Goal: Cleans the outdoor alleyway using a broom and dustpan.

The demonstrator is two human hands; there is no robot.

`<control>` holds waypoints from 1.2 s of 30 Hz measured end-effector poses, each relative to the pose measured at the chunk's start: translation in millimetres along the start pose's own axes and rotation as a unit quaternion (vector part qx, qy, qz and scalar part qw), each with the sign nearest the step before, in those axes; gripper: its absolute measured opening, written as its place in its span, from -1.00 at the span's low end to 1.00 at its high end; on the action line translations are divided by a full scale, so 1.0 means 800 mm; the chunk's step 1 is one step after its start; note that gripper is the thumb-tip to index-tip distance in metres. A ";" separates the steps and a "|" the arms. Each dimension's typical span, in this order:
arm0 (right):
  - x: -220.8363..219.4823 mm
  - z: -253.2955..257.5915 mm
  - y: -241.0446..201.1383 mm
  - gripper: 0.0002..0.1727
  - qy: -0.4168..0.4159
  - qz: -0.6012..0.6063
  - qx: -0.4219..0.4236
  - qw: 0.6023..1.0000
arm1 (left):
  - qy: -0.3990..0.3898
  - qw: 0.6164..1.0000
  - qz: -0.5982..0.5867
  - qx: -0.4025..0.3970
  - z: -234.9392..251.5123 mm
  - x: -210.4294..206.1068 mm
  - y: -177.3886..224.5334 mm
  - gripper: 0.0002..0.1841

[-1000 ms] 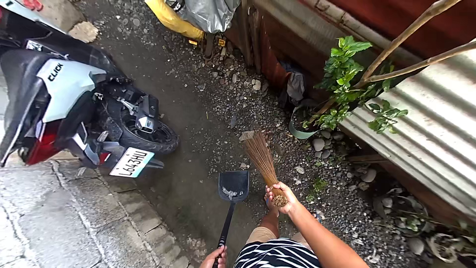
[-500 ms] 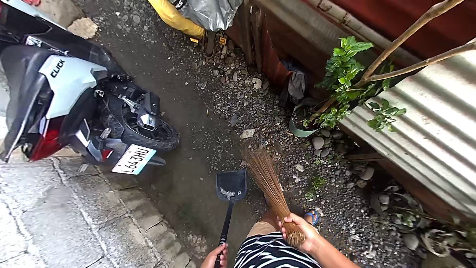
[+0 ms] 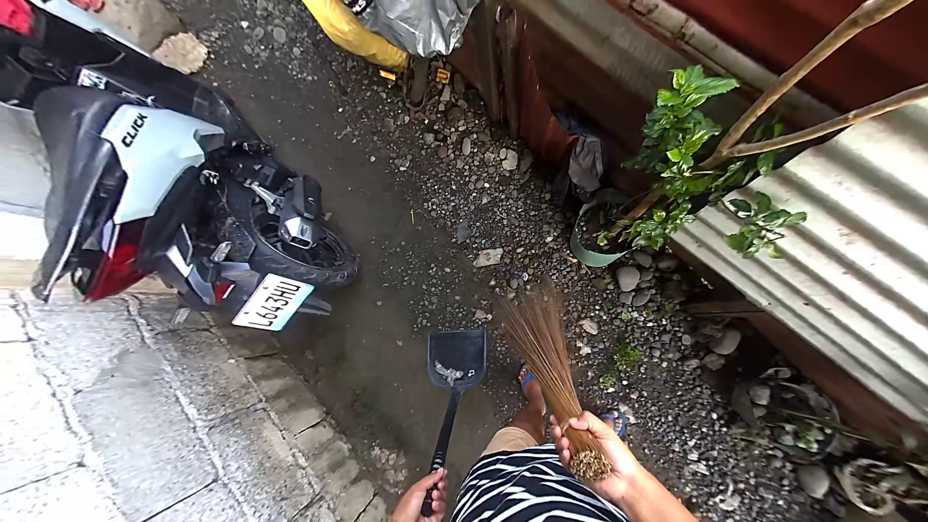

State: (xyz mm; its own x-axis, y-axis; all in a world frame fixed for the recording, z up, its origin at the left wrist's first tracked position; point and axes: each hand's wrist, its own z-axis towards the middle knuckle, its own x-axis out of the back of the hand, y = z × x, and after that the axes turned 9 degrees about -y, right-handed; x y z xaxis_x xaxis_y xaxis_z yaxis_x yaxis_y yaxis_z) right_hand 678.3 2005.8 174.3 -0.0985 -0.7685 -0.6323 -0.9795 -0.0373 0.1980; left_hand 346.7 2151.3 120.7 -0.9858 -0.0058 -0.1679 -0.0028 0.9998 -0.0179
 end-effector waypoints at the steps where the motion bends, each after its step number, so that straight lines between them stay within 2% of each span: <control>1: 0.008 0.017 -0.003 -0.76 -0.016 -0.011 -0.002 1.000 | 0.000 1.000 0.000 0.000 0.000 -0.003 0.002 -0.76; 5: 0.043 0.129 -0.030 -0.73 -0.076 0.005 0.022 0.997 | -0.007 1.000 -0.003 -0.001 -0.004 -0.011 0.002 -0.75; 8: 0.047 0.169 -0.045 -0.74 -0.012 0.076 0.050 0.996 | -0.010 1.000 0.004 0.000 -0.010 -0.012 -0.006 -0.76; 11: 0.020 0.121 -0.035 -0.77 0.017 0.065 0.053 0.996 | -0.014 1.000 0.017 -0.008 -0.013 -0.011 -0.011 -0.76; 14: -0.004 0.037 -0.006 -0.79 0.010 -0.003 0.019 1.000 | -0.017 1.000 0.014 -0.004 -0.010 -0.008 -0.017 -0.77; 16: -0.005 0.004 0.010 -0.82 -0.006 -0.016 -0.009 1.000 | -0.019 1.000 0.016 0.002 -0.002 -0.010 -0.015 -0.77; 19: 0.029 0.013 0.011 -0.78 -0.005 -0.036 -0.021 0.999 | -0.004 1.000 0.028 -0.001 0.004 -0.019 -0.009 -0.76; 24: 0.141 0.066 -0.038 -0.79 0.071 -0.048 0.018 0.996 | 0.006 0.999 0.037 0.009 0.002 -0.027 -0.006 -0.74; 28: 0.187 0.031 -0.058 -0.85 0.136 0.005 0.089 0.987 | 0.002 0.998 0.064 0.014 0.001 -0.023 -0.006 -0.73; 30: 0.169 -0.001 -0.060 -0.83 0.121 0.028 0.093 0.988 | -0.001 0.997 0.076 0.017 0.003 -0.025 -0.008 -0.74; 33: 0.099 -0.042 -0.049 -0.76 0.059 0.046 0.088 0.993 | 0.001 0.996 0.084 0.017 0.005 -0.034 -0.009 -0.74; 36: 0.072 -0.028 -0.049 -0.78 -0.021 0.014 0.116 0.993 | 0.000 0.996 0.093 0.015 0.003 -0.046 -0.006 -0.76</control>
State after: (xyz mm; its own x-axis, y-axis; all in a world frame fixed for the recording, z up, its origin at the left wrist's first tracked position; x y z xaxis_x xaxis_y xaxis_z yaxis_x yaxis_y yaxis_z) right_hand 715.1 1948.9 146.6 -0.1291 -0.7393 -0.6608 -0.9899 0.1355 0.0419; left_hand 383.7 2146.9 124.4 -0.9690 0.1787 -0.1704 0.1839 0.9828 -0.0154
